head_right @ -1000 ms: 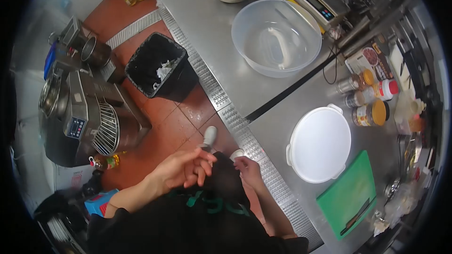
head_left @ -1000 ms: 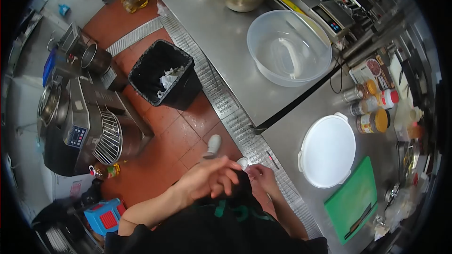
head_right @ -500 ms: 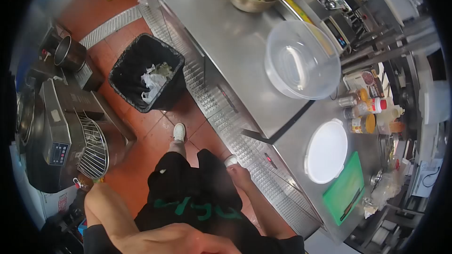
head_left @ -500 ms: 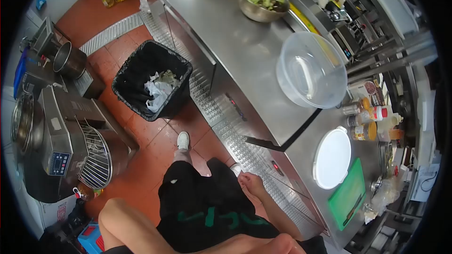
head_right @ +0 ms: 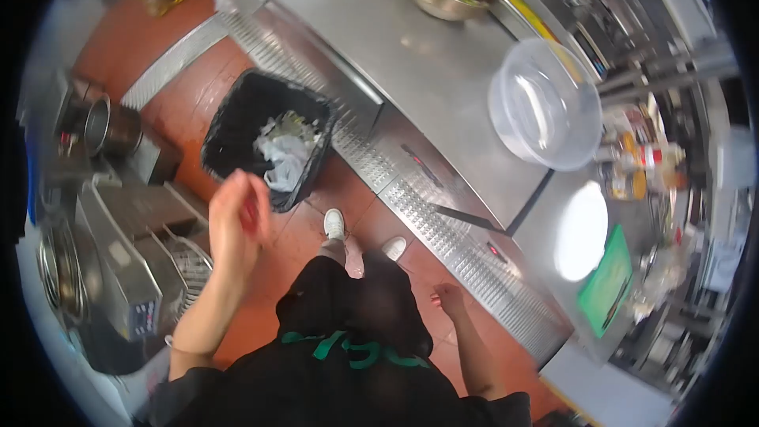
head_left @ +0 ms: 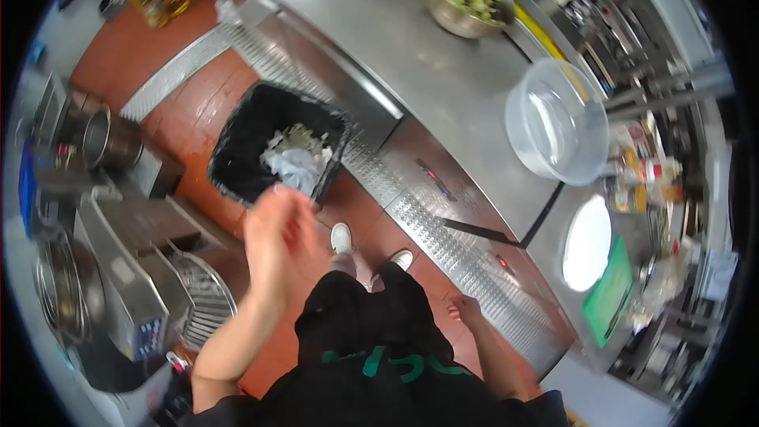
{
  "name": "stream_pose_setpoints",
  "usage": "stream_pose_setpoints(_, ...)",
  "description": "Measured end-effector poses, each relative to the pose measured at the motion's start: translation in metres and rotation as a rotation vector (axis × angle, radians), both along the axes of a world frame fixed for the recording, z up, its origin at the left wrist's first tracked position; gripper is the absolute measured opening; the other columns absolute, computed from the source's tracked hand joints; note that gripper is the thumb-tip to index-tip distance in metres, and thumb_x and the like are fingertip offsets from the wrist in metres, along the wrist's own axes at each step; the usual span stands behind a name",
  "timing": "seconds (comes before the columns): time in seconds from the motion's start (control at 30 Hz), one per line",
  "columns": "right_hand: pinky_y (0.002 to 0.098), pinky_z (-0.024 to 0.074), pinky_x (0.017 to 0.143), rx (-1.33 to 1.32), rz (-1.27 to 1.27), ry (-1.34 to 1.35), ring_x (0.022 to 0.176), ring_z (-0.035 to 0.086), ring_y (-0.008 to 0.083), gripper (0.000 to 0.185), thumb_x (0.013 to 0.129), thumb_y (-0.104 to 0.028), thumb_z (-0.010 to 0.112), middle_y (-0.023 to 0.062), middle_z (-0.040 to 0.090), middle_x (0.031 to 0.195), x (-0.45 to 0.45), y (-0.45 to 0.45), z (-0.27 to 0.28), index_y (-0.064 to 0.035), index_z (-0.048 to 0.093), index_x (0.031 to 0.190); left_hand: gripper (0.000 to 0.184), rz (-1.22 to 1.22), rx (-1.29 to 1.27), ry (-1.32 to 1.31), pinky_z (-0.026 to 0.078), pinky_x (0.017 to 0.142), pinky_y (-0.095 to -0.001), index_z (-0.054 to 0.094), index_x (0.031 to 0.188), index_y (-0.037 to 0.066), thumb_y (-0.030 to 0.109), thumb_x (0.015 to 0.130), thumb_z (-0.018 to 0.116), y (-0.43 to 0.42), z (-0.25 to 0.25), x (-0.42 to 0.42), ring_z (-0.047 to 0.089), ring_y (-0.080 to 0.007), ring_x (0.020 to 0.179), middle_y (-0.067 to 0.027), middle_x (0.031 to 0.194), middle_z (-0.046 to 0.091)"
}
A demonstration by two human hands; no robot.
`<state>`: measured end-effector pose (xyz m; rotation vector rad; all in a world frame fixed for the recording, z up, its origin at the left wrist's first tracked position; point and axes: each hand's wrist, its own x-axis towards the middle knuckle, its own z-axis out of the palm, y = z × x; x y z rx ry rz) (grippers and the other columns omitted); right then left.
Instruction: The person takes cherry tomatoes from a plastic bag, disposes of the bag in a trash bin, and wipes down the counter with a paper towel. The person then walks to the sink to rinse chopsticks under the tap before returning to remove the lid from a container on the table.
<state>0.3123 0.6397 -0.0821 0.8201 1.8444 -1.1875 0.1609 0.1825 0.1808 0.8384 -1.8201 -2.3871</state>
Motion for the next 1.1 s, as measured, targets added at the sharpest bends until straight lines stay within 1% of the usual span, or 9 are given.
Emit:
stream_pose_setpoints(0.07,0.0251,0.0479,0.048,0.052,-0.002,0.057,0.060,0.061,0.0139,0.025,0.091,-0.023,0.049,0.0115,0.064,0.076,0.004,-0.005,0.016,-0.0008,0.058,0.097,0.045,0.226,-0.077,-0.057,0.046,0.060,-0.0299,0.056,0.100,-0.001,0.041,0.092,0.042,-0.053,-0.145,-0.041,0.059,-0.0209,0.070,-0.0134,0.085,0.059)
stream_pose_setpoints(0.17,0.0254,0.0481,0.049,0.080,-0.131,0.194,0.060,0.061,0.0145,0.027,0.091,-0.024,0.047,0.0121,0.064,0.077,0.035,0.000,0.027,0.0003,0.058,0.097,0.059,-0.134,-1.237,-0.158,0.033,0.098,-0.0405,0.045,0.126,0.001,0.047,0.089,0.045,-0.091,-0.245,0.001,0.043,-0.0392,0.115,-0.0247,0.126,0.045)
stream_pose_setpoints(0.27,0.0263,0.0469,0.048,0.104,-0.271,0.243,0.055,0.059,0.0141,0.030,0.090,-0.027,0.049,0.0107,0.065,0.073,0.110,0.000,0.026,0.0014,0.060,0.091,0.066,-0.212,-1.195,-0.297,0.030,0.099,-0.0431,0.039,0.132,0.003,0.051,0.087,0.045,-0.071,-0.251,0.067,0.038,-0.0389,0.120,-0.0263,0.130,0.040)
stream_pose_setpoints(0.33,0.0270,0.0462,0.046,0.093,-0.313,0.198,0.050,0.058,0.0135,0.032,0.088,-0.028,0.052,0.0095,0.065,0.067,0.140,0.004,0.021,0.0029,0.061,0.085,0.069,-0.550,-1.148,-0.374,0.043,0.078,-0.0415,0.044,0.129,0.006,0.058,0.084,0.044,-0.155,-0.411,0.130,0.054,-0.0364,0.096,-0.0232,0.110,0.055)
stream_pose_setpoints(0.37,0.0272,0.0467,0.046,0.080,-0.313,0.124,0.049,0.058,0.0137,0.032,0.087,-0.027,0.052,0.0097,0.065,0.065,0.160,0.005,0.017,0.0033,0.061,0.084,0.069,-0.561,-1.161,-0.342,0.043,0.078,-0.0415,0.044,0.129,0.006,0.058,0.084,0.044,-0.143,-0.408,0.138,0.054,-0.0364,0.096,-0.0232,0.110,0.055)
stream_pose_setpoints(0.43,0.0278,0.0476,0.045,0.068,-0.303,0.036,0.050,0.060,0.0143,0.031,0.087,-0.026,0.053,0.0102,0.064,0.064,0.196,0.017,0.007,0.0040,0.061,0.083,0.053,-0.286,-0.133,-1.004,0.043,0.051,-0.0337,0.056,0.110,0.002,0.049,0.086,0.048,-0.090,-0.382,0.171,0.052,-0.0218,0.056,-0.0090,0.085,0.064)
stream_pose_setpoints(0.53,0.0298,0.0511,0.047,0.015,-0.370,-0.064,0.057,0.063,0.0171,0.031,0.087,-0.027,0.054,0.0145,0.066,0.073,0.246,0.041,-0.023,0.0040,0.060,0.091,0.042,-0.120,0.011,-0.837,0.050,0.060,-0.0335,0.060,0.083,-0.006,0.036,0.085,0.059,-0.025,-0.332,0.201,0.061,-0.0218,0.070,-0.0123,0.084,0.063)
stream_pose_setpoints(0.63,0.0301,0.0505,0.045,0.011,-0.353,-0.093,0.054,0.062,0.0176,0.031,0.087,-0.025,0.053,0.0148,0.065,0.072,0.278,0.074,-0.047,0.0045,0.060,0.092,0.035,-0.307,-0.501,-0.693,0.050,0.060,-0.0292,0.061,0.082,-0.010,0.025,0.085,0.060,0.035,-0.285,0.222,0.062,-0.0208,0.069,-0.0119,0.081,0.065)
stream_pose_setpoints(1.1,0.0307,0.0503,0.044,0.032,-0.628,0.071,0.054,0.062,0.0203,0.030,0.083,-0.019,0.053,0.0181,0.065,0.073,0.291,0.155,-0.068,0.0071,0.058,0.097,0.039,-0.416,-0.798,-0.540,0.048,0.063,-0.0355,0.066,0.075,-0.004,0.035,0.080,0.061,0.047,-0.290,0.277,0.064,-0.0232,0.069,-0.0170,0.072,0.065)
